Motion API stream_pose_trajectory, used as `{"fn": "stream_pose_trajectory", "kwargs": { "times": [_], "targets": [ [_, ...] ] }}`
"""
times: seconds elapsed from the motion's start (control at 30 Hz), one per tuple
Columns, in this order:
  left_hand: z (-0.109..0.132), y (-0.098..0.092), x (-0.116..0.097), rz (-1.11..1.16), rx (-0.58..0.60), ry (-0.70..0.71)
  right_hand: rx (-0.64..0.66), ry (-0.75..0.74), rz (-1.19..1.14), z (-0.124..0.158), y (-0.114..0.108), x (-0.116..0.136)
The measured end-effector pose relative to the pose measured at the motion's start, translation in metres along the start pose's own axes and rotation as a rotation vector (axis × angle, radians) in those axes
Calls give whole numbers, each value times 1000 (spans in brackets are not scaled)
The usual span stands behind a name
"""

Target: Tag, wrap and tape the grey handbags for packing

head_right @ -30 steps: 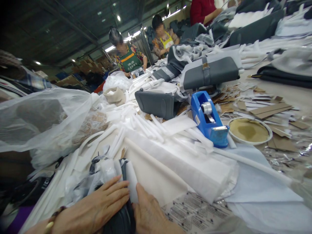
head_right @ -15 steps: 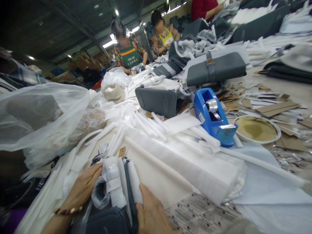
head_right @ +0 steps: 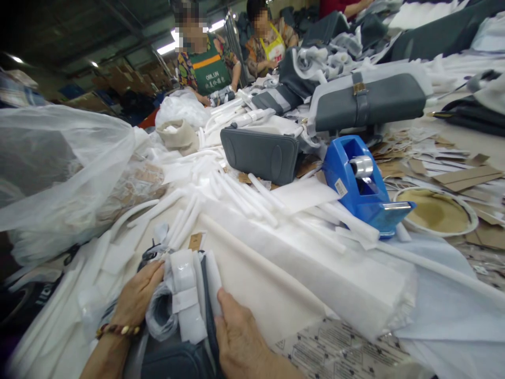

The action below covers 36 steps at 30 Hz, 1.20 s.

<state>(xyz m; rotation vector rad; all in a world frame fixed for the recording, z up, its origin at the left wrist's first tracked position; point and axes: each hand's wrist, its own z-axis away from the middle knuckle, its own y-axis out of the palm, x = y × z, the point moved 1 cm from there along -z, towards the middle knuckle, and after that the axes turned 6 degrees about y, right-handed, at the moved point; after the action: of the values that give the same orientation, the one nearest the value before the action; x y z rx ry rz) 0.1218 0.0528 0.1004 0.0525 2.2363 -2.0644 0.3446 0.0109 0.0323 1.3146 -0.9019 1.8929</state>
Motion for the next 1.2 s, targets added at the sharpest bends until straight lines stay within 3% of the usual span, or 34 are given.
{"fn": "stream_pose_trajectory", "kwargs": {
  "times": [0.1,0.2,0.37,0.57,0.67,0.8,0.97,1.1,1.2],
  "targets": [
    [-1,-1,-4,-78,32,13,153,-62,43,11,-30,19],
    [1,-1,-4,-147,51,56,224,-136,144,30,-56,29],
    [3,3,3,-200,5,134,283,-269,285,63,-71,23],
    [2,4,2,-189,33,87,266,-581,507,59,-51,12],
    [2,3,-1,-169,63,57,70,-605,591,47,-27,6],
    [2,1,-3,-192,67,65,-203,-453,595,40,2,-1],
    [2,-1,-4,-231,91,73,-199,-361,399,49,3,-8],
    [3,-1,-6,-274,136,49,-51,-425,253,52,-9,-16],
    [3,1,-10,-280,134,24,-77,-448,273,47,-10,-15]
  ]
}}
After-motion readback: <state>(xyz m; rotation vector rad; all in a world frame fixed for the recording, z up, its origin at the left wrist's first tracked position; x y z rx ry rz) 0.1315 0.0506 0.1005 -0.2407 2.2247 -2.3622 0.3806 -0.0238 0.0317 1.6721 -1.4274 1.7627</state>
